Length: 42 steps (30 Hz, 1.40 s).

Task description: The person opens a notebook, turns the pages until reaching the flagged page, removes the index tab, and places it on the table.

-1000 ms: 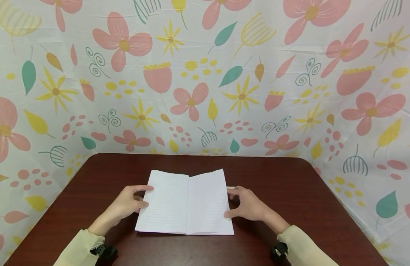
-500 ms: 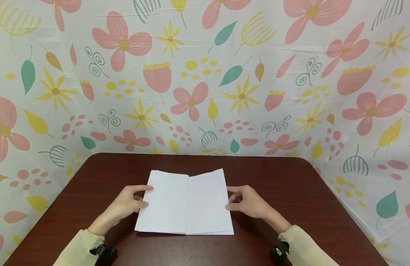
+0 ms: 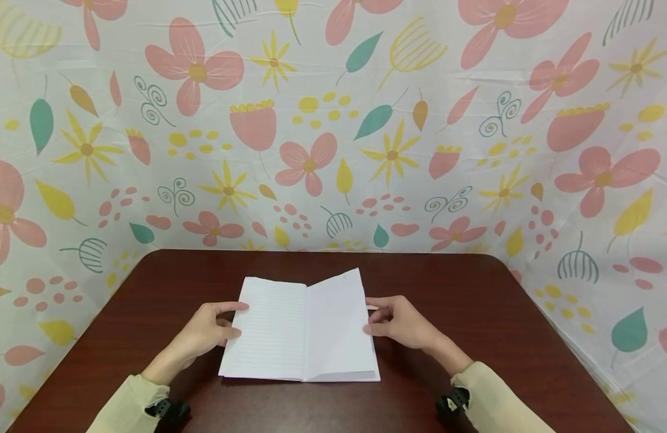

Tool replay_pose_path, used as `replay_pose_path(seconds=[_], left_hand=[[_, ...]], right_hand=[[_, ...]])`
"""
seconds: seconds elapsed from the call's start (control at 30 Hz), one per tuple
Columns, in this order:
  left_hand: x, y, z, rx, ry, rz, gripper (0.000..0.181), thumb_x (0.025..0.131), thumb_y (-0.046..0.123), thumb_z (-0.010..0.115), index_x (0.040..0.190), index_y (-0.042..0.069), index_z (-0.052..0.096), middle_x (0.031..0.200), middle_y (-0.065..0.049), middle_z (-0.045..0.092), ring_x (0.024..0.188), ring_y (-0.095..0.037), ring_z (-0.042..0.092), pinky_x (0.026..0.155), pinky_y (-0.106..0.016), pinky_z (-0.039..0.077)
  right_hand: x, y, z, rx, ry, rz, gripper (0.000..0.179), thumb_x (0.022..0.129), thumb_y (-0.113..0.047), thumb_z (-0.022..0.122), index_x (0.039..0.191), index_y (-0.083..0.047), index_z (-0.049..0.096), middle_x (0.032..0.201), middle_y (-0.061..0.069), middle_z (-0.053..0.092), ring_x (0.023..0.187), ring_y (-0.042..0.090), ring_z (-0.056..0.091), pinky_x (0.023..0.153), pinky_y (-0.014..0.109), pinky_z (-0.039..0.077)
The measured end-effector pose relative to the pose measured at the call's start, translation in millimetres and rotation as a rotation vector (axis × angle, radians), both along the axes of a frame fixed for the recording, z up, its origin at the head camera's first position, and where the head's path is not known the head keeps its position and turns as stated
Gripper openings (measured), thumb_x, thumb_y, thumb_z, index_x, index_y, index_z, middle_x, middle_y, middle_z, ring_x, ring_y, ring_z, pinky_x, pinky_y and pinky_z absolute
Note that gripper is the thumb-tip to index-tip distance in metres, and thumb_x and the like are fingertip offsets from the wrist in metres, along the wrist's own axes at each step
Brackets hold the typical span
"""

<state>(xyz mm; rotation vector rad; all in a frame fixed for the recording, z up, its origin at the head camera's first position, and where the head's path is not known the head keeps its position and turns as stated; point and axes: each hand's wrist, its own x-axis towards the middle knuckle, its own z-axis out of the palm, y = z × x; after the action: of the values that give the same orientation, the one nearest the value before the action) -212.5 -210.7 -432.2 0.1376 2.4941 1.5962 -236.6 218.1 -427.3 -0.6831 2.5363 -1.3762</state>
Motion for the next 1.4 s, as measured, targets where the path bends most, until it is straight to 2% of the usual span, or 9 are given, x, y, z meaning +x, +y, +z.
replay_pose_path(seconds=[0.13,0.27,0.6,0.9,1.1,1.4], left_hand=[[-0.2,-0.9,-0.5,-0.003,-0.002,-0.003,0.053,0.087,-0.007,0.076,0.138,-0.003,0.065,0.121,-0.02,0.064,0.076,-0.025,0.066,0.07,-0.041,0.059],[-0.4,-1.4,-1.0,0.001,0.0,-0.005,0.053,0.087,-0.007,0.076,0.138,-0.003,0.065,0.124,-0.022,0.062,0.076,-0.025,0.065,0.071,-0.041,0.058],[0.2,-0.2,-0.7,-0.007,-0.006,0.003,0.052,0.087,-0.007,0.077,0.138,-0.003,0.066,0.121,-0.021,0.063,0.078,-0.025,0.066,0.071,-0.041,0.06],[0.0,0.0,-1.4,-0.011,-0.005,0.004,0.052,0.087,-0.007,0.076,0.138,-0.002,0.066,0.127,-0.022,0.061,0.079,-0.025,0.066,0.071,-0.042,0.06],[-0.5,-0.3,-1.9,-0.007,0.001,-0.006,0.052,0.088,-0.008,0.076,0.138,-0.003,0.066,0.126,-0.022,0.062,0.078,-0.025,0.067,0.071,-0.042,0.06],[0.0,-0.9,-1.7,-0.002,0.013,-0.006,0.052,0.087,-0.008,0.076,0.137,-0.003,0.066,0.119,-0.019,0.065,0.076,-0.025,0.066,0.069,-0.041,0.059]], right_hand=[[-0.2,-2,2.8,-0.031,-0.017,0.004,0.064,0.092,-0.012,0.083,0.144,0.013,0.055,0.094,0.005,0.074,0.085,0.019,0.067,0.065,0.027,0.051],[-0.9,-7,5.1,-0.045,-0.03,-0.001,0.065,0.092,-0.013,0.083,0.146,0.011,0.055,0.094,0.006,0.074,0.084,0.02,0.068,0.067,0.027,0.052],[-3.8,-26,7.7,-0.063,-0.027,-0.006,0.066,0.092,-0.013,0.083,0.146,0.011,0.055,0.093,0.004,0.076,0.088,0.02,0.066,0.075,0.028,0.052],[-4.6,-45,11.0,-0.079,-0.028,-0.026,0.066,0.09,-0.014,0.085,0.146,0.007,0.058,0.089,0.003,0.076,0.088,0.021,0.063,0.068,0.028,0.045],[-7.6,-57,8.8,-0.086,-0.021,-0.007,0.066,0.09,-0.014,0.085,0.146,0.007,0.057,0.089,0.003,0.077,0.087,0.019,0.065,0.065,0.027,0.042],[-9.9,-73,6.0,-0.129,-0.038,0.031,0.067,0.091,-0.013,0.084,0.148,0.007,0.055,0.091,0.003,0.078,0.093,0.016,0.07,0.076,0.028,0.051]])
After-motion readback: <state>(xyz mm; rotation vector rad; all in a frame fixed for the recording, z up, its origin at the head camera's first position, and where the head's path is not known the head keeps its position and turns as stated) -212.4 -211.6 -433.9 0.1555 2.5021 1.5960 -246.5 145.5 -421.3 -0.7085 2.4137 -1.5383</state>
